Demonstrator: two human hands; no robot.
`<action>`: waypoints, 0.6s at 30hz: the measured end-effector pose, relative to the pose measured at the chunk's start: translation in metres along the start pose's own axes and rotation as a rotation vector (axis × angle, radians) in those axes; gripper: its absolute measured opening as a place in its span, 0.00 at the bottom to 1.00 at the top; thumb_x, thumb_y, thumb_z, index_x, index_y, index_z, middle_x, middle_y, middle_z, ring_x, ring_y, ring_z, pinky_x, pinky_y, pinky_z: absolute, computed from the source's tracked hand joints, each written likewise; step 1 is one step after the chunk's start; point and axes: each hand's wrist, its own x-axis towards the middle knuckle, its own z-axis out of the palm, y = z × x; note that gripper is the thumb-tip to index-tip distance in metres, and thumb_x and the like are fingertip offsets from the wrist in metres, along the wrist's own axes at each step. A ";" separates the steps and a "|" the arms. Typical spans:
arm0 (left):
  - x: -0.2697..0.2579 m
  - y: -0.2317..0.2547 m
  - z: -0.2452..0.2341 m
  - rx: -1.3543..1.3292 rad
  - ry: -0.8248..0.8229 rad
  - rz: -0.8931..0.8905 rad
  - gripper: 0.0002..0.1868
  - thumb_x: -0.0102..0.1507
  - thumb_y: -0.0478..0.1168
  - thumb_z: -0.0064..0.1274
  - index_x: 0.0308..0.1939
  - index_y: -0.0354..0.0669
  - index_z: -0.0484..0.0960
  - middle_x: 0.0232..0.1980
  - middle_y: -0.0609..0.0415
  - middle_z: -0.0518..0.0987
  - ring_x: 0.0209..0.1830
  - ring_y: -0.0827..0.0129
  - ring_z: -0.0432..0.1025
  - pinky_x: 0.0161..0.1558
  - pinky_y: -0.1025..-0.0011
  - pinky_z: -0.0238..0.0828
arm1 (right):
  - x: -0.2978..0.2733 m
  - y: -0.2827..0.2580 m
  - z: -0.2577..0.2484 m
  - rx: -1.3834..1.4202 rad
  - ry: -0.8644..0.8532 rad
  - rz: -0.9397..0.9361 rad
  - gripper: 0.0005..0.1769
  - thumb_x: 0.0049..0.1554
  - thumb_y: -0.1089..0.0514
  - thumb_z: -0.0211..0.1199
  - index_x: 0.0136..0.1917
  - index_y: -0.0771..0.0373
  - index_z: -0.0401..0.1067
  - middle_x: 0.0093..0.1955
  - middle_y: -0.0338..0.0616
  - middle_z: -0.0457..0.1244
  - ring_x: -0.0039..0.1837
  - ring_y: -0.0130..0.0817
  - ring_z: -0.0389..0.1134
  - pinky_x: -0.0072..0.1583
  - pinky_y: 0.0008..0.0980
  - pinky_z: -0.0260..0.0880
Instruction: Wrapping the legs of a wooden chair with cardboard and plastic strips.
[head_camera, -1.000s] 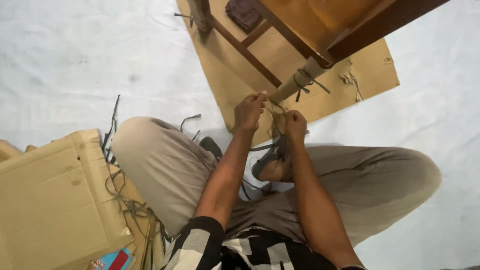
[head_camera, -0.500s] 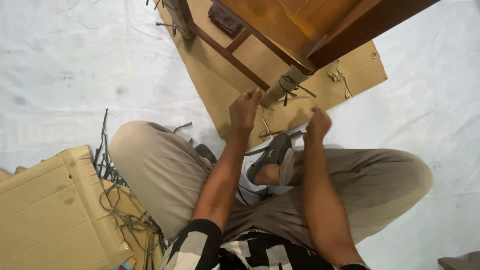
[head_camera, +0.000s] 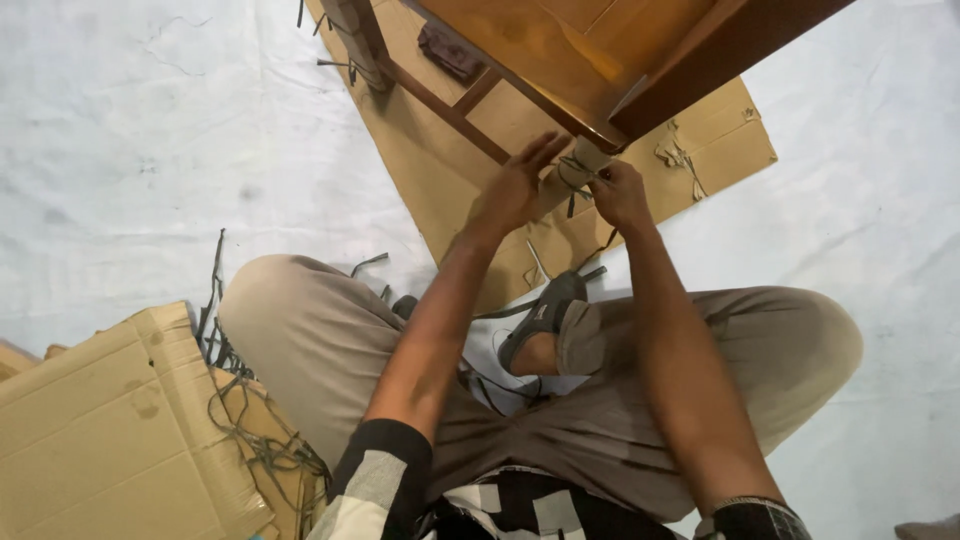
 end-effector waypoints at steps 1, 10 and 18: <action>-0.005 -0.011 0.009 0.001 0.000 0.005 0.34 0.61 0.21 0.42 0.73 0.41 0.70 0.64 0.41 0.77 0.68 0.39 0.69 0.60 0.57 0.75 | -0.001 -0.007 -0.002 0.000 0.005 -0.002 0.13 0.62 0.46 0.68 0.54 0.53 0.81 0.44 0.47 0.71 0.51 0.56 0.72 0.52 0.53 0.70; -0.018 -0.029 0.025 0.009 -0.122 -0.425 0.13 0.69 0.41 0.47 0.53 0.49 0.84 0.48 0.49 0.84 0.51 0.47 0.78 0.51 0.52 0.77 | -0.023 -0.030 0.002 0.019 0.001 0.079 0.14 0.61 0.47 0.62 0.48 0.58 0.81 0.41 0.51 0.70 0.48 0.56 0.72 0.53 0.55 0.68; -0.070 -0.020 0.033 -0.072 0.079 -0.919 0.16 0.66 0.60 0.53 0.43 0.57 0.85 0.41 0.61 0.86 0.45 0.59 0.81 0.48 0.51 0.76 | -0.058 -0.032 0.029 0.247 0.273 0.227 0.15 0.64 0.48 0.60 0.42 0.60 0.77 0.34 0.45 0.69 0.41 0.40 0.68 0.50 0.41 0.66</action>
